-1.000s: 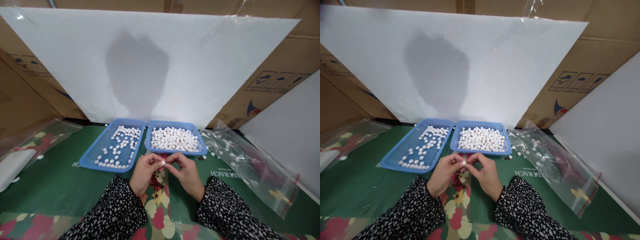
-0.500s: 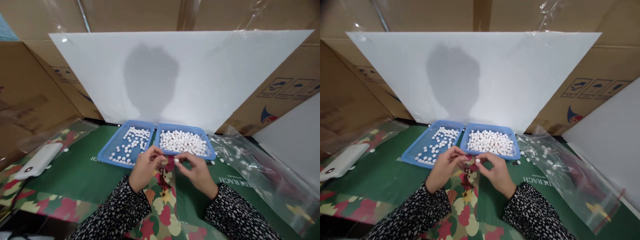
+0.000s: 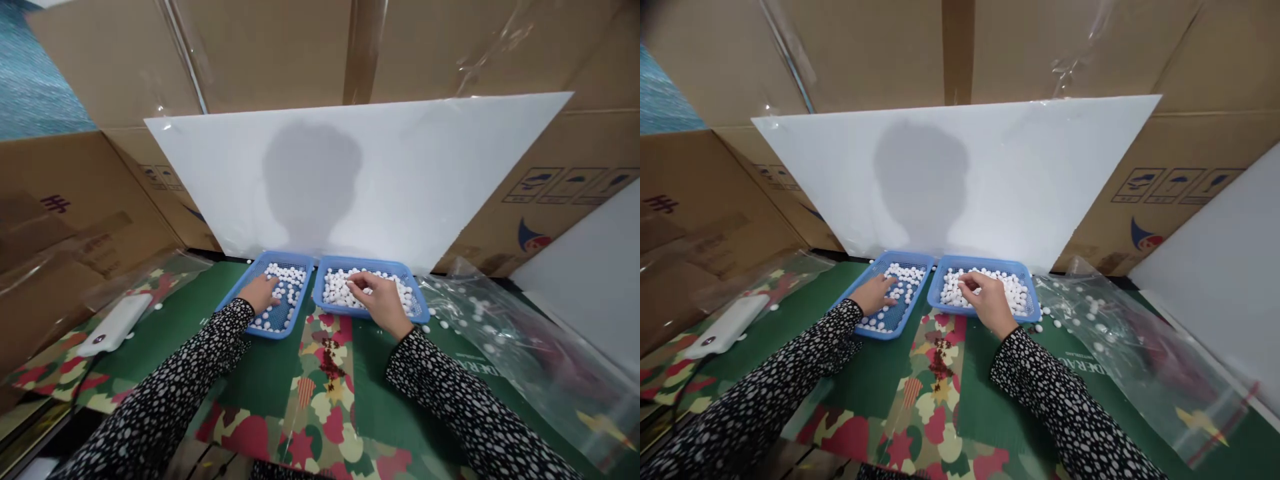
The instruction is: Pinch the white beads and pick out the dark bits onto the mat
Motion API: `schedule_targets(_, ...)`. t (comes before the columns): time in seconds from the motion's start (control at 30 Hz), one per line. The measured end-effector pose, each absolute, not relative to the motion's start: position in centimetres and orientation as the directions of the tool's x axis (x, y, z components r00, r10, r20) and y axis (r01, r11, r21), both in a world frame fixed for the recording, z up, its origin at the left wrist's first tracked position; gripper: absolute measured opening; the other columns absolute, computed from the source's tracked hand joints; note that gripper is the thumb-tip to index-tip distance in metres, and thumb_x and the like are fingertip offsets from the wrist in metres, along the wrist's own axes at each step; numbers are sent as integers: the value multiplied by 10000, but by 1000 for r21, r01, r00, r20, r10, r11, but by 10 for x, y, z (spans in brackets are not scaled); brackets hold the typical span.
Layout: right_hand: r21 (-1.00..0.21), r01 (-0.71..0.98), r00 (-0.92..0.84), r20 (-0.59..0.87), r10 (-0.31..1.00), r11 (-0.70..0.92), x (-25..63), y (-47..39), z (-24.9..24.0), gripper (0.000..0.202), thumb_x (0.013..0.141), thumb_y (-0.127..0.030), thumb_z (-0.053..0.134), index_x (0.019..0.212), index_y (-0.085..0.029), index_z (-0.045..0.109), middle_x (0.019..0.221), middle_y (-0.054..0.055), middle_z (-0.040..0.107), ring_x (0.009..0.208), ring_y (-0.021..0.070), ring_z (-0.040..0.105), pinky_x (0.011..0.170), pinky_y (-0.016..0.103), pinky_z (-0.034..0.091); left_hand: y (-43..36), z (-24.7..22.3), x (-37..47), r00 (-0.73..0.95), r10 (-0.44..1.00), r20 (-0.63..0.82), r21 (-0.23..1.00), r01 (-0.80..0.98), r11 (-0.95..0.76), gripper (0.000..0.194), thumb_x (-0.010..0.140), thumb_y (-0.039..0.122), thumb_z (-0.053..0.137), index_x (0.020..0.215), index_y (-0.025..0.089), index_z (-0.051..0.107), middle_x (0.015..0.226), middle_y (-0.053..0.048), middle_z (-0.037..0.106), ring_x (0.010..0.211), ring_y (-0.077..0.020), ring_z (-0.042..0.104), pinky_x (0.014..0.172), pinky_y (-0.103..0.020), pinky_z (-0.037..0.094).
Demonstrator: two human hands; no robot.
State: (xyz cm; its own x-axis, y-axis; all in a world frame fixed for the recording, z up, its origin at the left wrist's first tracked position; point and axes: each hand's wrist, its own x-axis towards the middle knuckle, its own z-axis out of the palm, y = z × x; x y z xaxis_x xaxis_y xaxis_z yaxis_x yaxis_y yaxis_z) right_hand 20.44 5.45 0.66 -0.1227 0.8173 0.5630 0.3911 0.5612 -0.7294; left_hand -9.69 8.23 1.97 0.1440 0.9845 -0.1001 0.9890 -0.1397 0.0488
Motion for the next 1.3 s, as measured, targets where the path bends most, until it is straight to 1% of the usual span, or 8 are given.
schedule_targets(0.2,-686,466,-59,606,793,558,207,71,-8,172,889,-281,552,957,-179,673,805,63,713,725,219,668,713,343,545,88,3,-86,183,980,-82,-16,983,-185,558,851,374,641,1345,158,496,1278,-229,497,1135,-394,535,908,-480,441)
schedule_targets(0.4,-553,587,-160,637,754,592,208,75,-13,301,885,-168,514,1173,-185,600,1110,128,642,1000,277,614,890,440,505,94,-2,-80,278,955,-101,-48,958,-283,480,892,382,578,1284,115,498,1262,-223,493,1157,-377,515,902,-445,447)
schedule_targets(0.67,-455,558,-194,741,642,694,211,33,-6,209,934,-116,475,1066,-208,609,1019,88,651,996,253,580,896,415,455,103,-1,-78,398,904,-157,57,917,-395,270,935,276,452,1159,145,524,1173,-150,526,918,-261,634,857,-376,466)
schedule_targets(0.8,-419,509,-376,677,633,752,210,-1,-21,229,947,-106,454,1065,-209,621,970,79,672,936,245,596,861,415,454,104,-5,-77,382,913,-144,195,915,-352,259,931,217,380,1128,150,535,1152,-167,541,882,-248,626,880,-398,447)
schedule_targets(0.87,-467,485,-422,616,665,740,208,-10,-29,246,955,-114,439,1085,-202,627,965,81,670,920,235,608,834,389,480,107,-6,-76,347,929,-129,299,907,-297,245,921,212,384,1099,154,541,1125,-160,556,862,-240,619,878,-399,445)
schedule_targets(1.0,-520,568,-425,478,768,638,204,-9,-40,271,977,-157,426,1130,-201,645,957,82,649,878,213,638,767,315,525,114,0,-75,221,968,-116,576,809,-116,86,872,192,469,917,173,541,885,-81,580,778,-206,585,748,-323,481)
schedule_targets(1.17,-295,770,-489,296,821,565,196,3,-41,270,962,-169,492,1166,-242,654,924,53,634,761,186,645,646,256,490,106,32,-74,70,974,-214,909,380,173,130,940,185,427,831,174,497,683,-17,477,496,-104,416,407,-175,328)
schedule_targets(1.3,-286,786,-488,256,834,548,192,4,-42,171,955,-191,530,1014,-231,685,915,38,617,728,167,630,613,241,459,87,63,-65,66,965,-253,963,-80,258,180,988,161,351,874,157,490,716,-11,440,494,-63,392,365,-101,286)
